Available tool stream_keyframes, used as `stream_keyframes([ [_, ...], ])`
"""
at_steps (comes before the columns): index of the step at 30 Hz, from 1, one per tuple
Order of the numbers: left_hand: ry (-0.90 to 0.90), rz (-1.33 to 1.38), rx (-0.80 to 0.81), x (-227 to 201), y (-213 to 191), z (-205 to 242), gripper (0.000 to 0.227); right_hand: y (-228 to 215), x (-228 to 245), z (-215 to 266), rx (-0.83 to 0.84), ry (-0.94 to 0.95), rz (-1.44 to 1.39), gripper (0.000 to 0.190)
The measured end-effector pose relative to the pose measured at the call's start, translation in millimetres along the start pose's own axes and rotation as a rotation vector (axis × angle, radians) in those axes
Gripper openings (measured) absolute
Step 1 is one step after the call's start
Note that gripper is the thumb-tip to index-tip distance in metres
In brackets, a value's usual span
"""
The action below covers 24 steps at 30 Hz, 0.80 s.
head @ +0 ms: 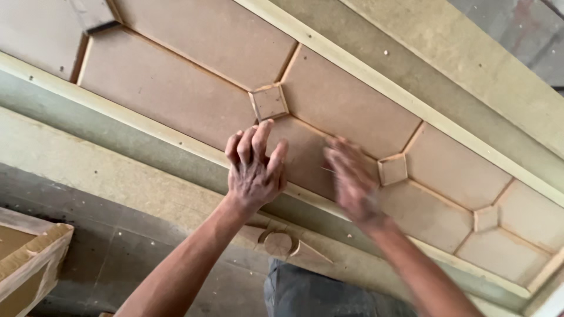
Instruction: The person moves a wooden frame and then uses a sanding block to smooth the surface of a large wooden panel with a geometric pattern. The person sands the flat surfaces and the edges of the panel's raised sections.
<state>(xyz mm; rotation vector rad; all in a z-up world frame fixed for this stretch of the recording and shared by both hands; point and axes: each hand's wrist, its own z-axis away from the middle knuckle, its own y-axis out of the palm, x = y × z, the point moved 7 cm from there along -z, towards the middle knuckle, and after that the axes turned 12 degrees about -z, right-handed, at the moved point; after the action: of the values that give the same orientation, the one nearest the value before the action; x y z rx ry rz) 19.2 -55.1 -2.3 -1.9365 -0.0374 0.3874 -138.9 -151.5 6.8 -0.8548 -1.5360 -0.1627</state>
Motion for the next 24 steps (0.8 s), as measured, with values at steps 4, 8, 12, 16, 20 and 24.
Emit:
stream_keyframes([
  [4,-0.018,-0.001,-0.016,0,1,3,0.046,38,-17,-13,0.077,0.058,0.258,0.052],
  [8,-0.02,-0.008,-0.015,1,-2,-3,0.046,-16,-1,14,0.13,0.082,0.255,0.046],
  [12,0.014,-0.005,-0.013,-6,-2,-2,0.046,-37,5,37,0.044,0.075,0.345,0.042],
  [16,0.015,-0.025,-0.013,-3,-1,-1,0.044,15,-9,6,-0.025,0.035,0.122,0.05],
  [20,-0.02,-0.035,-0.024,-2,-3,-2,0.043,30,-1,-12,0.104,0.012,0.144,0.055],
  [24,-0.027,-0.031,-0.045,-1,-3,-2,0.038,-19,13,13,0.078,0.053,0.354,0.049],
])
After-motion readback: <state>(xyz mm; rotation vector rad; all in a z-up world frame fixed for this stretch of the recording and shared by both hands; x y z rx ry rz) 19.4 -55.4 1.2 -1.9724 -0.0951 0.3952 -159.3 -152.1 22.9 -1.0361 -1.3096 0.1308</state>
